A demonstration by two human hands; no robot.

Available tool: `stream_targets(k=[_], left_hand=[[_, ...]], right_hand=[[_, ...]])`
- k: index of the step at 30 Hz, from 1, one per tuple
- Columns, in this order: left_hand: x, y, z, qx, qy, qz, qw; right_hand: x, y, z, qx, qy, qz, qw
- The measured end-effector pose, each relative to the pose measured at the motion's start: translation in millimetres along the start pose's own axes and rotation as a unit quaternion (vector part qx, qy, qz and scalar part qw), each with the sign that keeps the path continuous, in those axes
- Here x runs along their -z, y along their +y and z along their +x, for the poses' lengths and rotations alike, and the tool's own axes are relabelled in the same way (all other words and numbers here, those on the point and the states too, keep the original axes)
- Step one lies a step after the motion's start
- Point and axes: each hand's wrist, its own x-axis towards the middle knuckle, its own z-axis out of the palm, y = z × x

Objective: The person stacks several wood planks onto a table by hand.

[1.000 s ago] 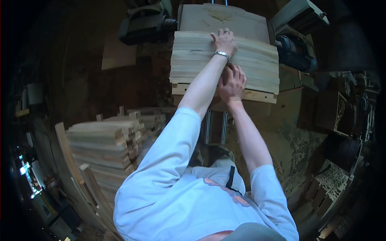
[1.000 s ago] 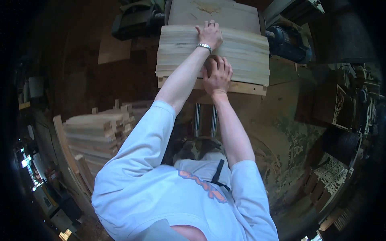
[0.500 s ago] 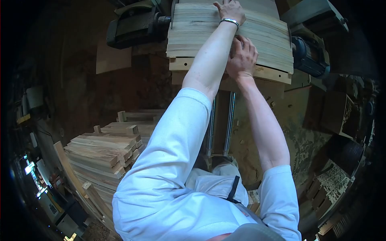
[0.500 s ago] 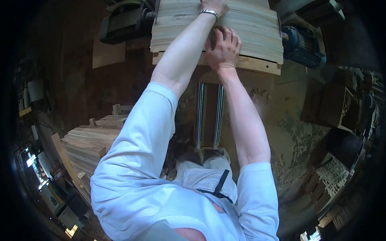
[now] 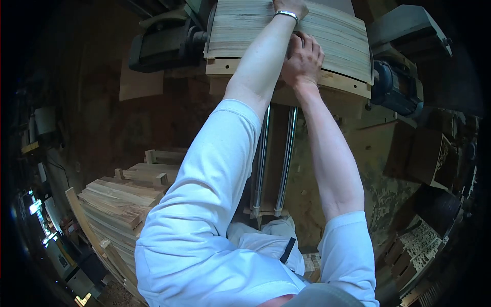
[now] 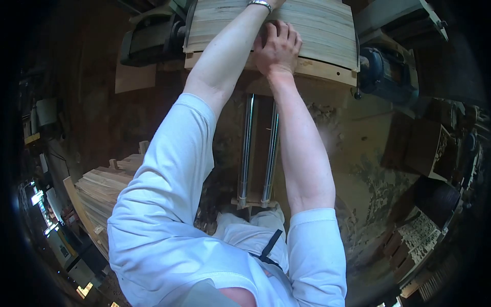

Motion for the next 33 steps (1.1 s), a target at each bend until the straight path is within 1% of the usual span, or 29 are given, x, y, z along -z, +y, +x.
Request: stream_targets(k=[1,2,4,6,8,9,11,15,17,18,20,21,22,24,28,30,31,32,33], left_hand=[[8,-1,5,0.001,-0.021,0.020,1.000],[6,-5,13,0.001,-0.014,0.027,1.000],[-3,-8,20,-0.010,0.043,0.026,0.999],[-11,-7,31,-0.005,0.025,0.024,0.999],[-26,-5,20,0.011,0.091,0.075,0.993],[-27,-5,14,0.008,0.092,0.077,0.993],[-22,-3,-7,0.016,0.088,-0.014,0.996],[-4,5,-84,-0.007,0.092,-0.028,0.995],[1,9,-130,-0.003,0.080,-0.015,0.997],[4,10,-152,-0.003,0.083,-0.018,0.996],[4,14,-204,-0.032,0.093,-0.034,0.995],[6,17,-232,-0.064,0.112,0.006,0.992],[7,19,-259,-0.061,0.106,-0.004,0.993],[8,24,-308,-0.083,0.134,-0.043,0.987],[11,34,-384,-0.088,0.138,-0.044,0.985],[18,37,-416,-0.144,0.100,-0.091,0.980],[25,37,-433,-0.144,0.093,-0.091,0.981],[31,35,-447,-0.183,0.055,-0.074,0.979],[43,33,-460,-0.221,0.018,-0.057,0.973]], right_hand=[[-3,1,7,0.003,0.006,0.005,1.000],[-6,2,12,-0.004,-0.001,0.010,1.000],[-11,5,17,-0.007,-0.006,0.014,1.000],[-12,6,17,-0.012,-0.035,0.003,0.999],[-5,1,3,-0.019,-0.051,0.008,0.998],[2,-3,-1,-0.024,-0.054,0.012,0.998],[14,-11,-22,-0.031,-0.057,0.013,0.998],[45,-29,-85,-0.037,-0.059,0.018,0.997],[64,-39,-126,-0.035,-0.064,0.020,0.997],[74,-45,-146,-0.038,-0.069,0.017,0.997],[96,-55,-186,-0.039,-0.083,0.007,0.996],[108,-61,-205,-0.041,-0.087,0.005,0.995],[118,-66,-227,-0.045,-0.095,0.001,0.994],[138,-74,-268,-0.047,-0.105,-0.008,0.993],[172,-97,-337,-0.054,-0.114,-0.017,0.992],[192,-103,-366,-0.057,-0.124,-0.016,0.991],[200,-105,-376,-0.042,-0.120,-0.017,0.992],[204,-104,-383,-0.027,-0.114,-0.017,0.993],[208,-89,-385,0.000,-0.122,0.038,0.992]])
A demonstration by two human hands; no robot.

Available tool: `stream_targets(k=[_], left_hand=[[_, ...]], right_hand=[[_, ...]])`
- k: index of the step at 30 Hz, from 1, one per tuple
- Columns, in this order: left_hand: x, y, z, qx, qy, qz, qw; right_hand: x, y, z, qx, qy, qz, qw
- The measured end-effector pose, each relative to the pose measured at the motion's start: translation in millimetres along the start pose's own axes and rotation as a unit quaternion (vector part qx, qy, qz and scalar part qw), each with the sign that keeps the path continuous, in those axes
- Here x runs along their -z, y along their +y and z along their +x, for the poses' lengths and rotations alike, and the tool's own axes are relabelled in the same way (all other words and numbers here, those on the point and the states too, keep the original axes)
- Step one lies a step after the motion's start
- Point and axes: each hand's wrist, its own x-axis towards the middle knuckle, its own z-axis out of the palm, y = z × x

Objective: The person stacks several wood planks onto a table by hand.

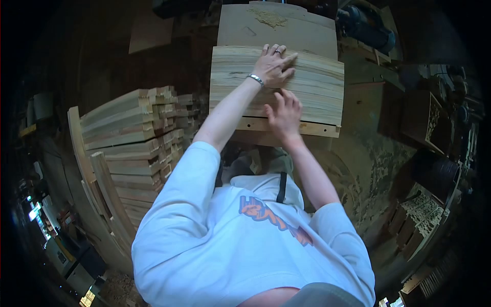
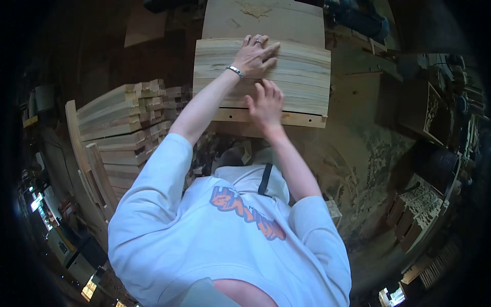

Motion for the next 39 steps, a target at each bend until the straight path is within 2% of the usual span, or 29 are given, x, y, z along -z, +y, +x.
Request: stream_targets(k=[2,4,6,9,11,13,14,15,16,17,18,19,20,21,22,26,28,29,30,31,32,33,34,35,36,38,39], left_hand=[[16,5,-22,-0.024,-0.020,0.005,1.000],[16,9,-30,-0.048,-0.023,0.012,0.998],[16,10,-29,-0.049,-0.025,0.013,0.998],[21,9,-21,-0.047,-0.031,0.014,0.998],[20,7,-22,-0.021,-0.035,0.029,0.999],[23,-1,-15,-0.011,-0.046,0.023,0.999],[25,-5,-16,-0.031,-0.059,0.009,0.998],[33,-4,-16,-0.051,-0.073,-0.007,0.996],[40,-3,-15,-0.049,-0.078,-0.002,0.996],[46,-3,-13,-0.058,-0.137,0.038,0.988],[52,-3,-11,-0.064,-0.195,0.079,0.976],[56,1,-7,-0.055,-0.198,0.083,0.975],[59,6,-1,-0.027,-0.244,0.056,0.968],[60,8,5,0.001,-0.287,0.029,0.958],[61,6,7,-0.003,-0.282,0.011,0.959],[76,-8,26,0.012,-0.324,-0.038,0.945],[98,-10,31,0.066,-0.395,-0.182,0.898],[106,-6,24,0.092,-0.382,-0.178,0.902],[118,3,13,0.180,-0.388,-0.346,0.835],[131,11,-1,0.257,-0.367,-0.505,0.738],[149,20,-17,0.284,-0.349,-0.563,0.693],[166,37,-39,0.305,-0.325,-0.623,0.643],[174,50,-64,0.297,-0.290,-0.644,0.643],[180,63,-91,0.284,-0.255,-0.661,0.646],[184,82,-118,0.278,-0.185,-0.685,0.648],[197,122,-175,0.263,-0.051,-0.703,0.659],[211,145,-196,0.287,0.004,-0.684,0.671]], right_hand=[[14,63,2,0.023,-0.041,0.055,0.997],[64,92,22,-0.222,0.052,-0.072,0.971],[78,136,38,-0.397,-0.060,0.003,0.916],[77,144,67,-0.448,-0.104,0.064,0.886],[73,154,79,-0.431,-0.111,0.069,0.893],[70,168,94,-0.394,-0.094,0.150,0.902],[65,170,94,-0.384,-0.049,0.154,0.909],[64,164,90,-0.384,-0.053,0.160,0.908],[63,150,81,-0.271,0.042,0.059,0.960],[63,133,73,-0.149,0.136,-0.042,0.978],[61,116,61,-0.063,0.117,0.024,0.991],[57,99,44,0.026,0.096,0.091,0.991],[50,84,23,0.077,-0.031,0.194,0.978],[56,62,13,0.112,-0.072,0.186,0.974],[63,45,7,0.149,-0.113,0.176,0.966],[45,42,-6,0.171,-0.145,0.107,0.969],[48,42,0,0.189,-0.169,0.117,0.960],[47,43,-2,0.216,-0.173,0.124,0.953],[44,46,-4,0.198,-0.190,0.115,0.955],[42,47,-3,0.182,-0.206,0.108,0.955],[43,45,5,0.197,-0.175,0.096,0.960],[47,40,16,0.238,-0.185,0.109,0.947],[53,36,31,0.137,-0.290,0.274,0.907],[54,32,44,0.023,-0.389,0.413,0.823],[51,33,52,0.054,-0.407,0.409,0.815],[46,38,67,0.100,-0.416,0.343,0.836],[43,42,74,0.124,-0.418,0.308,0.846]])
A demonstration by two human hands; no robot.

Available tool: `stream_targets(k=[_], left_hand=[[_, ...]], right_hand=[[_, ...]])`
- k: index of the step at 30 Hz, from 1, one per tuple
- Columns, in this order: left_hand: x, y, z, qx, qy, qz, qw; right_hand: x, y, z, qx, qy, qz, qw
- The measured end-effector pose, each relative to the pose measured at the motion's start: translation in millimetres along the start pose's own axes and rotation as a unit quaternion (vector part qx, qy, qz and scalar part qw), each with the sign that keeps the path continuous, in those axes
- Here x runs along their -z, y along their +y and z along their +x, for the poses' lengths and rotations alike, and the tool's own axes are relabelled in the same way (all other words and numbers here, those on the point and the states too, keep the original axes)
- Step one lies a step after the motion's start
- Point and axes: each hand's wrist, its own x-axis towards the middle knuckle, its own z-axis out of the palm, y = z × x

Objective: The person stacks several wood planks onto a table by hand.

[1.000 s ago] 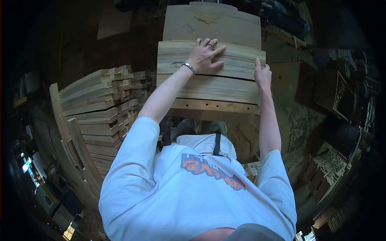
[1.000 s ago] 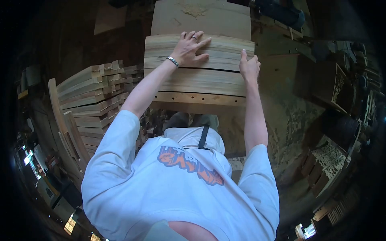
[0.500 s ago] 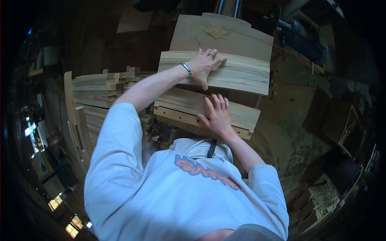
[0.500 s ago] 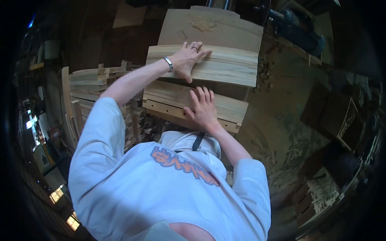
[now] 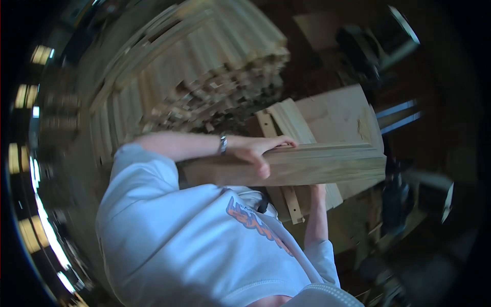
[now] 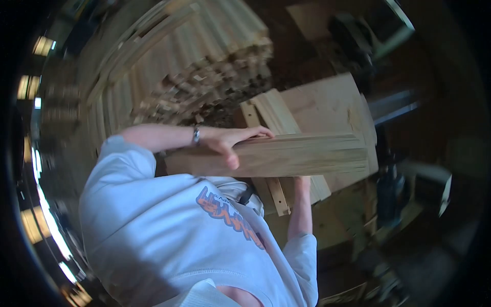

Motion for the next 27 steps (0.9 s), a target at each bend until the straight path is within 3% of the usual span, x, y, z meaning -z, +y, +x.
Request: stream_targets(k=[3,5,6,8,10,12,14,15,18,20,21,22,23,24,25,27], left_hand=[[-58,-32,-114,-0.064,0.168,-0.007,0.984],[-106,-78,-173,-0.123,0.357,-0.048,0.925],[-128,-98,-204,-0.147,0.398,-0.061,0.903],[-199,-136,-262,-0.102,0.547,-0.027,0.830],[-268,-178,-301,-0.133,0.649,-0.063,0.747],[-325,-219,-318,-0.179,0.747,-0.057,0.638],[-379,-244,-340,-0.198,0.806,-0.105,0.547],[-403,-254,-339,-0.211,0.826,-0.133,0.505],[-456,-290,-353,-0.222,0.884,-0.123,0.392],[-470,-293,-378,-0.261,0.885,-0.154,0.352],[-480,-295,-388,-0.266,0.892,-0.159,0.329],[-487,-300,-400,-0.269,0.898,-0.161,0.307],[-488,-311,-409,-0.271,0.912,-0.135,0.277],[-488,-317,-419,-0.274,0.914,-0.138,0.266],[-488,-324,-429,-0.281,0.921,-0.130,0.236],[-484,-345,-450,-0.283,0.928,-0.134,0.200]], right_hand=[[11,16,10,0.046,-0.020,-0.151,0.987],[12,27,17,0.090,-0.020,-0.257,0.962],[6,38,23,0.027,-0.030,0.011,0.999],[-4,-26,1,-0.012,-0.082,0.067,0.994],[-26,-46,-6,0.041,-0.160,0.086,0.983],[-70,-97,-48,0.066,-0.327,0.202,0.921],[-131,-119,-81,0.042,-0.412,0.244,0.877],[-154,-114,-79,0.004,-0.389,0.223,0.894],[-260,-157,-147,0.032,-0.538,0.163,0.827],[-340,-176,-168,0.009,-0.601,0.148,0.785],[-367,-197,-219,-0.004,-0.578,0.128,0.806],[-406,-196,-234,0.018,-0.623,0.152,0.767],[-428,-217,-280,0.030,-0.648,0.079,0.757],[-477,-187,-271,0.035,-0.635,0.165,0.754],[-496,-199,-321,0.001,-0.612,0.130,0.780],[-573,-169,-334,0.130,-0.703,0.076,0.695]])
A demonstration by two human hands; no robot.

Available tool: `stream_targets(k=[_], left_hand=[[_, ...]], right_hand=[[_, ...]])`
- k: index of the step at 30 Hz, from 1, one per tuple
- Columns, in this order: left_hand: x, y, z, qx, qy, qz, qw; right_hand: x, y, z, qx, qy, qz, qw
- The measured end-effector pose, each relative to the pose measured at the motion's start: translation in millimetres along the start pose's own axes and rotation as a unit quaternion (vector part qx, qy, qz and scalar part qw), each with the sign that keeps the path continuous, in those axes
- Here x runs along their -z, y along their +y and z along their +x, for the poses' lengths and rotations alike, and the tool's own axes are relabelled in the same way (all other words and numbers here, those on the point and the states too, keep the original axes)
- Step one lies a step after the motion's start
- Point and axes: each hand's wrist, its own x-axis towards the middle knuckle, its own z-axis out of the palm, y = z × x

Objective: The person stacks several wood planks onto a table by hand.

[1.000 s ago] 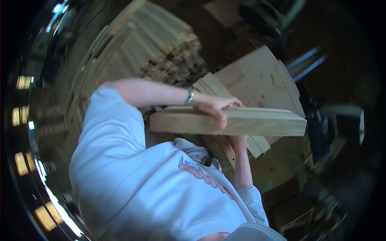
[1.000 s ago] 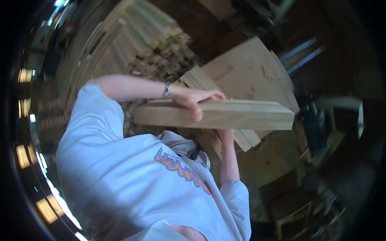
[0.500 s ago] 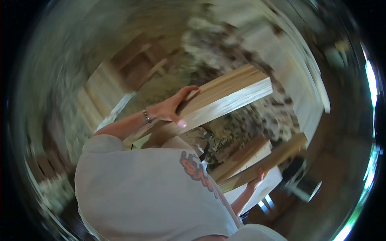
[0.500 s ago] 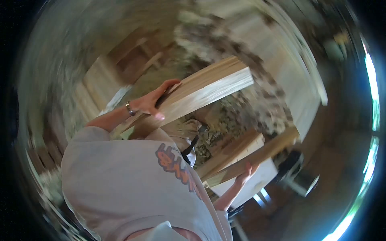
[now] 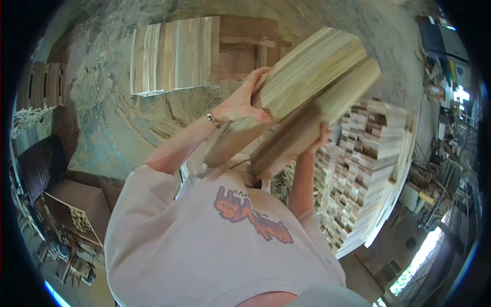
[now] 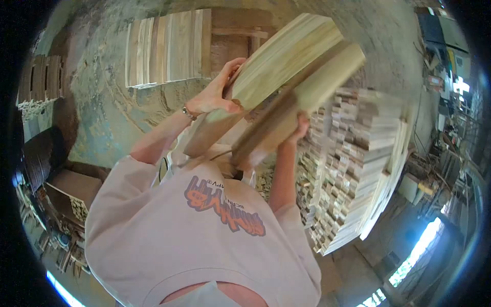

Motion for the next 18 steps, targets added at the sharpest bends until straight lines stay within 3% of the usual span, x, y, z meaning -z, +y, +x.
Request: stream_targets(k=[2,3,5,7,9,10,12,13,15,18], left_hand=[[16,-21,24,-0.021,0.076,0.039,0.996],[29,-35,35,-0.014,0.083,0.043,0.996],[37,-61,54,0.001,0.182,0.119,0.976],[60,-75,68,0.030,0.190,0.109,0.975],[88,-125,84,0.085,0.216,0.140,0.963],[102,-155,95,0.092,0.218,0.134,0.962],[138,-219,102,0.092,0.225,0.118,0.963],[147,-247,108,0.122,0.225,0.118,0.959],[168,-314,129,0.185,0.282,0.060,0.940],[210,-397,159,0.219,0.324,0.011,0.920]], right_hand=[[-58,26,45,-0.120,-0.081,0.118,0.982],[-88,40,63,-0.129,-0.085,0.121,0.981],[-128,61,99,-0.158,-0.106,0.063,0.980],[-151,105,129,-0.165,-0.117,0.117,0.972],[-163,150,163,-0.164,-0.217,0.179,0.945],[-161,179,184,-0.171,-0.214,0.175,0.946],[-161,255,209,-0.327,-0.197,0.122,0.916],[-161,284,220,-0.352,-0.184,0.128,0.909],[-167,345,258,-0.466,-0.247,0.124,0.840],[-185,439,287,-0.438,-0.235,0.055,0.866]])
